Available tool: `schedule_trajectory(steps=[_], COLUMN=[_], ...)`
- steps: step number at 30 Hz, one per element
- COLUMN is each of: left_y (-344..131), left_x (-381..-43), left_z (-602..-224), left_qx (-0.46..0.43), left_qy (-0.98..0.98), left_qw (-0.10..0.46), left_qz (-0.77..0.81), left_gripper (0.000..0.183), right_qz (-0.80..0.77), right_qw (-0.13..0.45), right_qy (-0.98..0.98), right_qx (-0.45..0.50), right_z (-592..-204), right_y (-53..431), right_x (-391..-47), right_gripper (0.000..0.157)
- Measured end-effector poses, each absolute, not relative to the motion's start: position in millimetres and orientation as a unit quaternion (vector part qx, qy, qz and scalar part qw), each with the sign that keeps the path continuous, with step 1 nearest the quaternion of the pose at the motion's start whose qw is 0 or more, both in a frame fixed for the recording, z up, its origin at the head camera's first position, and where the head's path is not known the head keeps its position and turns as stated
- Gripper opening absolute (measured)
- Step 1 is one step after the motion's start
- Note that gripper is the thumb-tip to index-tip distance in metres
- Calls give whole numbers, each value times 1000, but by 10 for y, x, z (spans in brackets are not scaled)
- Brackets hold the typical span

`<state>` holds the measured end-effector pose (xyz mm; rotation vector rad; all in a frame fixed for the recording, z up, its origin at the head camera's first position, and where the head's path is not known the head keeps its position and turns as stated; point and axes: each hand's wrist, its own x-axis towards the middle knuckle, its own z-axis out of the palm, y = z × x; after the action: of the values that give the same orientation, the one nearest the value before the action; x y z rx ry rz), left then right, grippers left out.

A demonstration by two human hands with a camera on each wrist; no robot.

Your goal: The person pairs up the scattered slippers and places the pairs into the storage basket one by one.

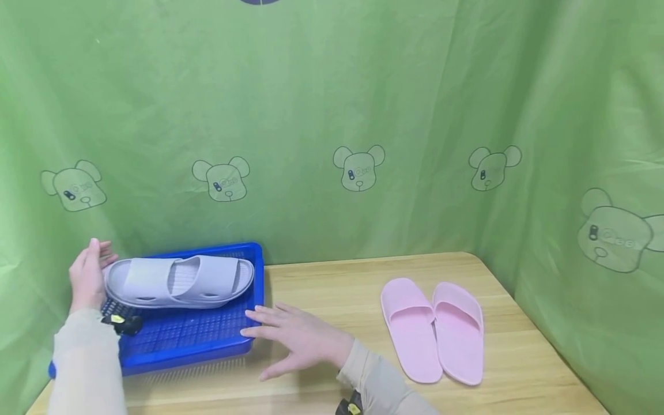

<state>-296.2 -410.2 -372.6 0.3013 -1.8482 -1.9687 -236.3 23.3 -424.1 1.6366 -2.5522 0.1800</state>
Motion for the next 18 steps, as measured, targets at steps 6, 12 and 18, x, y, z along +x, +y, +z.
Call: schedule_trajectory(steps=[6, 12, 18], left_y=[-4098, -4159, -4181], left_x=[-2972, -3055, -3088], left_z=[-3757, -3860, -3897], left_qx=[108, 119, 126], left_qy=[-682, -694, -709], left_qw=[200, 207, 199], left_qz=[-695, -679, -664], left_gripper=[35, 31, 35], right_qz=[65, 70, 71], right_qw=[54, 55, 49], right_qy=[-837, -836, -838], right_qx=[541, 541, 539], right_z=[-4235, -4243, -4245], right_y=[239, 231, 225], right_x=[-2359, -2348, -2355], right_gripper=[82, 81, 81])
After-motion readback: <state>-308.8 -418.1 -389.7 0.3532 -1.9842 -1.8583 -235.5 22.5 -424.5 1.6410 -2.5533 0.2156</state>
